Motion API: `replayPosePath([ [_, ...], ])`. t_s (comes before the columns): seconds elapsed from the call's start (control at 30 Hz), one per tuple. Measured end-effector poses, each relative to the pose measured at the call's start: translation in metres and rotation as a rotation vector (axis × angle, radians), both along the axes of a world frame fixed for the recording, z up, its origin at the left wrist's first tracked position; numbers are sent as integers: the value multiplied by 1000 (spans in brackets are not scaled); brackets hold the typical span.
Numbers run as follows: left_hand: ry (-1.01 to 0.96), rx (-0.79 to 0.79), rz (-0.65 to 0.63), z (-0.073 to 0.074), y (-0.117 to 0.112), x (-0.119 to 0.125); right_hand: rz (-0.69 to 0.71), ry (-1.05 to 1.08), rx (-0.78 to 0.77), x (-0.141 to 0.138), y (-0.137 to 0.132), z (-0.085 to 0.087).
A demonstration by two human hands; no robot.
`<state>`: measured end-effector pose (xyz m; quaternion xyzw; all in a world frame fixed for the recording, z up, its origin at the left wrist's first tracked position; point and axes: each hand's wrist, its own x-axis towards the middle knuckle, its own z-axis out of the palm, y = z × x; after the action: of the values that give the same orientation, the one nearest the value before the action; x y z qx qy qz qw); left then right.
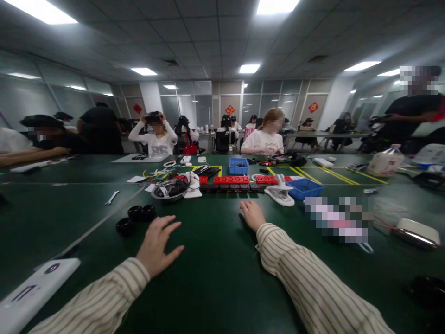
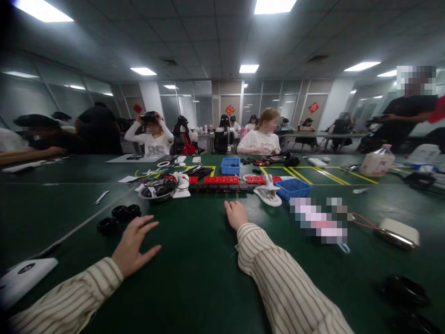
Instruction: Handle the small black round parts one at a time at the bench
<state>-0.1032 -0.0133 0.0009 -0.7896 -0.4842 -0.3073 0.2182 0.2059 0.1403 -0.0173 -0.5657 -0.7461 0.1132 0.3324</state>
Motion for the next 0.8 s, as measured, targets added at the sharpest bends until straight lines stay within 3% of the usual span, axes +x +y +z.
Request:
replayPosePath([
  [0.1,11,-274,-89,-3,8,66,-22,37,36,-1,-1,1],
  [0.2,-32,-541,131,-2,32,130,-67,86,91,4,-6,5],
  [0.33,-53,-668,244,-5,72,187,-165,142,198,15,-27,17],
  [0.43,-16,-732,229,-10,90,203,-190,140,275,26,-58,40],
  [0.57,39,-783,178,-12,95,201,-197,64,358,65,-106,96],
  [0.7,70,-804,162,-11,94,196,-439,-31,328,152,-140,149],
  [0.8,77,-813,161,-10,93,197,-645,-114,195,221,-153,158],
])
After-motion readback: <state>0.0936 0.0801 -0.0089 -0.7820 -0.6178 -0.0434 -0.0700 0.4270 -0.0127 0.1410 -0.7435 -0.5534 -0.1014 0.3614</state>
